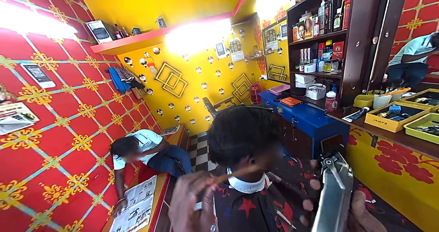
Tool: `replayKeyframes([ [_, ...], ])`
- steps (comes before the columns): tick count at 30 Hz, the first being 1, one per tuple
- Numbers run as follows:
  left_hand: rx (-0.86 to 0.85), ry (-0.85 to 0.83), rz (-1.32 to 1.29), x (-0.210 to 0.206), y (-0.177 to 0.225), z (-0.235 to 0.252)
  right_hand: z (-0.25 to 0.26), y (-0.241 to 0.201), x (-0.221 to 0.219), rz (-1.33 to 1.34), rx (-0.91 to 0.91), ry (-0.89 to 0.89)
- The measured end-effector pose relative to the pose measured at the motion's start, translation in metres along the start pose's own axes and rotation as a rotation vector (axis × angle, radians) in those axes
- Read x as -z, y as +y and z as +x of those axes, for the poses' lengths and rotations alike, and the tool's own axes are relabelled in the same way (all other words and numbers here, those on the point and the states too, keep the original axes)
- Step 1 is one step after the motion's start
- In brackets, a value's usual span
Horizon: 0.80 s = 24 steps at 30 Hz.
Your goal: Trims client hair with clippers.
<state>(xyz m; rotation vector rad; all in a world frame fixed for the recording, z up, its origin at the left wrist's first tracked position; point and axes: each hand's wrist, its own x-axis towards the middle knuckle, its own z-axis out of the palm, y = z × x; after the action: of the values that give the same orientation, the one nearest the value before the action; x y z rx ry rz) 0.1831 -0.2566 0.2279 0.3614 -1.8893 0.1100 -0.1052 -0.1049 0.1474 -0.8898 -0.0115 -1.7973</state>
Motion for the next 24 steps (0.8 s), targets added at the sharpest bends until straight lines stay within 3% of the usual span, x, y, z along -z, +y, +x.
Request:
replayKeyframes([
  [3, -0.010, -0.278, -0.035, -0.022, -0.003, -0.036, -0.010, -0.020, 0.021, -0.431, -0.068, 0.014],
  [4, -0.028, -0.341, -0.052, -0.026, 0.000, -0.039, -0.007, -0.027, 0.011, -0.551, -0.110, 0.016],
  [7, -0.033, -0.412, -0.136, -0.035, 0.008, -0.031, 0.008, -0.034, -0.041, -0.768, -0.184, 0.087],
  [10, -0.047, -0.514, -0.155, -0.038, 0.006, -0.019, 0.013, -0.042, -0.040, -0.904, -0.201, 0.042],
  [13, -0.062, -0.600, -0.145, -0.042, 0.001, -0.016, 0.019, -0.059, -0.036, -0.950, -0.306, -0.054],
  [18, -0.086, -0.675, -0.098, -0.050, -0.002, -0.019, 0.033, -0.061, -0.061, -0.832, -0.501, -0.066],
  [24, -0.160, -0.733, 0.174, -0.063, 0.010, -0.029, 0.045, -0.044, -0.076, -0.755, -0.684, -0.050],
])
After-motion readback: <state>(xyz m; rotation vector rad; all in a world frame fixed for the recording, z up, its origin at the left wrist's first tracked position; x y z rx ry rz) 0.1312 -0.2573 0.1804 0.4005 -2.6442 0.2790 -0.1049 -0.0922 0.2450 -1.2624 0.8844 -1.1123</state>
